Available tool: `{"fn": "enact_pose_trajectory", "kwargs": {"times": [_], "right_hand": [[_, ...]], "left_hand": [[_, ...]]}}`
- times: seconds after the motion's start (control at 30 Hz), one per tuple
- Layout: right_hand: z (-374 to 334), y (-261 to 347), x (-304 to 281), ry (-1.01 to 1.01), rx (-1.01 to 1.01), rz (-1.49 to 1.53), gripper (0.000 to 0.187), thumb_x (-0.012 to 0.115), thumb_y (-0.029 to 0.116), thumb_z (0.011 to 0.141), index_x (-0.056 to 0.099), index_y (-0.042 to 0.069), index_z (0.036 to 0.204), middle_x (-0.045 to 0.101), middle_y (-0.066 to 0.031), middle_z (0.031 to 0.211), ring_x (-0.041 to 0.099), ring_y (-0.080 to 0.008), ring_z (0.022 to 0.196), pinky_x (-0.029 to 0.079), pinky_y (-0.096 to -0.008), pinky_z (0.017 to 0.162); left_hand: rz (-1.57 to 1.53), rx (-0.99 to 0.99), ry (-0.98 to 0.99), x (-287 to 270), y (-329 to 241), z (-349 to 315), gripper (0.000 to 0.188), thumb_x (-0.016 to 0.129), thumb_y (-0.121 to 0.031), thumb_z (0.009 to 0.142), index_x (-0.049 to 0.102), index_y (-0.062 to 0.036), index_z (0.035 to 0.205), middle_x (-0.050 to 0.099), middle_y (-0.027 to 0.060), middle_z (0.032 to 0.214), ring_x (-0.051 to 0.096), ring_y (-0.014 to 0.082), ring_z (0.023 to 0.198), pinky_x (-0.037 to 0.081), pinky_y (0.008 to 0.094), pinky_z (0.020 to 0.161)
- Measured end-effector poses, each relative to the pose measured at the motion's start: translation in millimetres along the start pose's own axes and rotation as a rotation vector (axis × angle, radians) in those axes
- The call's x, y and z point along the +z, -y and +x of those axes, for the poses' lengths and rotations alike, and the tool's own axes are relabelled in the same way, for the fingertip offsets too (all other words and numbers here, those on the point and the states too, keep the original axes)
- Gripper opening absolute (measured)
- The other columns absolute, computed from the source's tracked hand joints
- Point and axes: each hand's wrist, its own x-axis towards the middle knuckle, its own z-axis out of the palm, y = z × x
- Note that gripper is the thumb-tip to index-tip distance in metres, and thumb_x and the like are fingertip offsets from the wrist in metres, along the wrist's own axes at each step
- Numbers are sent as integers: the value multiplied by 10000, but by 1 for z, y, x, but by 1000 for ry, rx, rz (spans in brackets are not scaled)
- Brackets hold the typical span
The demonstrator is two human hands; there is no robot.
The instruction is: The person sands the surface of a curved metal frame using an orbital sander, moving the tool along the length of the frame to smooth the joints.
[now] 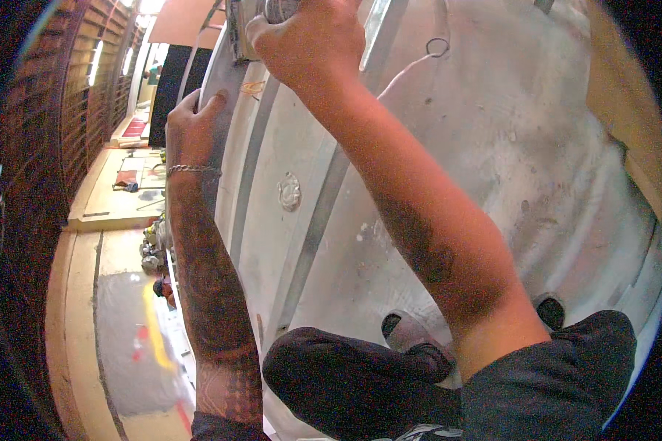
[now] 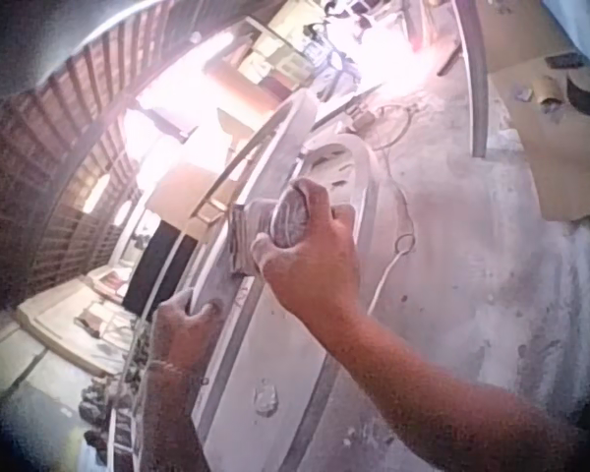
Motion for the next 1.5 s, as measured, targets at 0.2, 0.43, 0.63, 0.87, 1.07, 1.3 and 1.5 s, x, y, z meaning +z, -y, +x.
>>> {"fn": "enact_pose_trajectory", "kwargs": {"times": [0.2,0.43,0.63,0.87,1.07,1.3,1.5], "right_hand": [[-29,-2,9,5,-97,-50,708,798,203,782,511,126,1424,540,-280,1199,632,-480,1084,535,-517,944],[-26,6,4,-33,-129,-30,722,819,213,769,517,147,1422,540,-260,1198,642,-461,1073,548,-514,928],[-43,14,10,40,-85,-38,724,818,199,766,514,154,1421,541,-244,1187,645,-457,1062,554,-514,916],[-32,5,12,-50,-192,-28,718,818,183,765,509,146,1412,530,-256,1186,645,-469,1044,560,-525,891],[-59,19,15,62,-221,-44,716,829,192,764,512,156,1405,537,-255,1170,652,-470,1023,567,-526,857],[-31,28,16,-24,-199,-79,693,827,193,757,533,153,1384,558,-263,1169,653,-464,1018,554,-510,890],[-41,16,24,-71,-317,-89,664,810,180,748,551,141,1358,588,-265,1133,651,-451,1026,540,-490,905]], "left_hand": [[-189,114,60,5,30,7,504,723,-363,835,717,17,1166,745,270,1012,740,381,981,553,443,869],[-245,250,146,-1,31,7,509,745,-294,824,696,49,1197,748,238,1012,737,292,922,556,409,855],[-277,258,181,-6,44,9,492,733,-251,811,687,61,1189,747,217,1008,722,255,904,552,385,845],[-270,297,220,-6,44,12,488,738,-230,781,684,40,1184,744,195,983,701,234,872,545,382,818],[-247,342,189,-11,58,11,507,753,-227,765,687,7,1210,747,196,1005,717,241,912,550,374,854],[-290,277,219,-7,56,10,538,763,-233,748,688,0,1227,755,189,1038,726,243,948,552,362,883],[-342,337,212,-7,52,6,670,836,-190,796,609,12,1393,747,125,1212,695,191,1088,530,332,978]]}}
